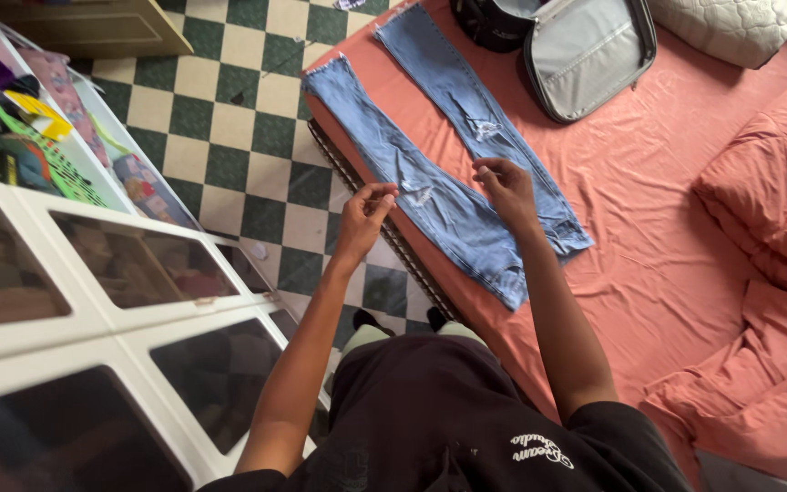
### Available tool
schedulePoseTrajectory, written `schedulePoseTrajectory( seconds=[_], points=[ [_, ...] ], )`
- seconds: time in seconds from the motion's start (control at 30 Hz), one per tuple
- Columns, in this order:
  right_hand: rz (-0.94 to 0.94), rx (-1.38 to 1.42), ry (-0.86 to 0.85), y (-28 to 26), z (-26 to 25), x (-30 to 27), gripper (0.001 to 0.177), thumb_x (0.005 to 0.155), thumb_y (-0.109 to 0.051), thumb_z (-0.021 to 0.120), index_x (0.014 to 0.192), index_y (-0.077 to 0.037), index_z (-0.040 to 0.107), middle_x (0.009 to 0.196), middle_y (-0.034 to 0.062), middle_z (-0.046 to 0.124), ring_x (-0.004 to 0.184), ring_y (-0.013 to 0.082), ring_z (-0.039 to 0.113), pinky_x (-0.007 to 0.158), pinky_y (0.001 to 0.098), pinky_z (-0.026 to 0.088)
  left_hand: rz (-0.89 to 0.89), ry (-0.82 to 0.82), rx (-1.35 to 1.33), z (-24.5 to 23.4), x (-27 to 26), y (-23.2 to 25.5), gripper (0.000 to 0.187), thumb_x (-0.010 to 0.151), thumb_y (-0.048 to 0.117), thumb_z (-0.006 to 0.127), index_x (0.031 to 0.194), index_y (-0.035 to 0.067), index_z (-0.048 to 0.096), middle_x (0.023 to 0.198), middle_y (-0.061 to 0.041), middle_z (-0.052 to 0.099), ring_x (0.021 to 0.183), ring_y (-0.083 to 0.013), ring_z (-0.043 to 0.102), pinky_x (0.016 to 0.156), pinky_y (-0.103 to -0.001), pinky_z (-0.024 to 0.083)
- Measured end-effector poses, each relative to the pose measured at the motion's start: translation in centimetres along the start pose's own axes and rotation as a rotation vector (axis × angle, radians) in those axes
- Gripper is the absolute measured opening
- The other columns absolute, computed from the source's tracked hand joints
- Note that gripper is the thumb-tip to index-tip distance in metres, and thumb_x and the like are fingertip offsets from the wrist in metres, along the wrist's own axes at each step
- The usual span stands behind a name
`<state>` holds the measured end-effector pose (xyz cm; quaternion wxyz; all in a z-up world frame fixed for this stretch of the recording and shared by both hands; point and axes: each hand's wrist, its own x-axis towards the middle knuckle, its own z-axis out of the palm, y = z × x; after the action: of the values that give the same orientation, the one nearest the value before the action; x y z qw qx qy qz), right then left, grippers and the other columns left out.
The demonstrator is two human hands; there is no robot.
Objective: The person picks up a pair of blue jeans from a bed and folds them into a rectangle before placing them into an open suitcase.
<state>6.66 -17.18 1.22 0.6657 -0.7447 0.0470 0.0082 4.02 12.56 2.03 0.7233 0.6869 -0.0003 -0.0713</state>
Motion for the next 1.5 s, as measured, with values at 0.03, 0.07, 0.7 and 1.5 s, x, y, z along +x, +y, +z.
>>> schedulePoseTrajectory(
  seconds=[0.03,0.07,0.7,1.5],
  points=[
    [-0.018,0.005,-0.004,-0.2,1.1,0.3,0.021,0.102,-0.015,0.066,0.116,0.000,0.072,0.104,0.0044,0.073,0.094,0.0113,0.070,0.078,0.0242,0.052,0.006,-0.004,0.000,-0.8,0.4,0.1,0.027,0.098,0.017,0.067,0.120,0.003,0.072,0.110,-0.005,0.076,0.092,-0.0100,0.068,0.085,-0.026,0.054],
    [-0.034,0.009,-0.007,-0.4,2.2,0.5,0.021,0.100,-0.014,0.066,0.115,0.000,0.071,0.106,0.0040,0.073,0.094,0.0116,0.071,0.077,0.0240,0.052,0.007,-0.009,0.005,-1.5,0.7,0.2,0.026,0.098,0.017,0.066,0.120,0.003,0.072,0.110,-0.005,0.076,0.092,-0.0101,0.069,0.085,-0.026,0.054],
    [-0.128,0.028,-0.051,-2.7,10.9,7.0,0.045,0.106,-0.019,0.057,0.147,-0.003,0.050,0.146,0.0087,0.059,0.105,0.0171,0.071,0.089,0.0314,0.056,0.101,-0.184,0.191,-5.1,9.8,3.3,0.021,0.098,0.014,0.066,0.117,0.010,0.076,0.101,0.000,0.077,0.066,-0.0061,0.050,0.060,-0.023,0.044],
    [-0.365,0.015,0.173,0.8,14.5,18.8,0.072,0.116,-0.032,0.043,0.169,-0.007,0.001,0.178,0.0134,-0.003,0.161,0.0256,0.020,0.129,0.0472,0.034,0.498,-0.083,0.266,-5.8,22.9,-3.1,0.061,0.113,0.034,0.048,0.163,0.004,0.030,0.169,-0.017,0.036,0.121,-0.0320,0.053,0.098,-0.040,0.052]
  ],
)
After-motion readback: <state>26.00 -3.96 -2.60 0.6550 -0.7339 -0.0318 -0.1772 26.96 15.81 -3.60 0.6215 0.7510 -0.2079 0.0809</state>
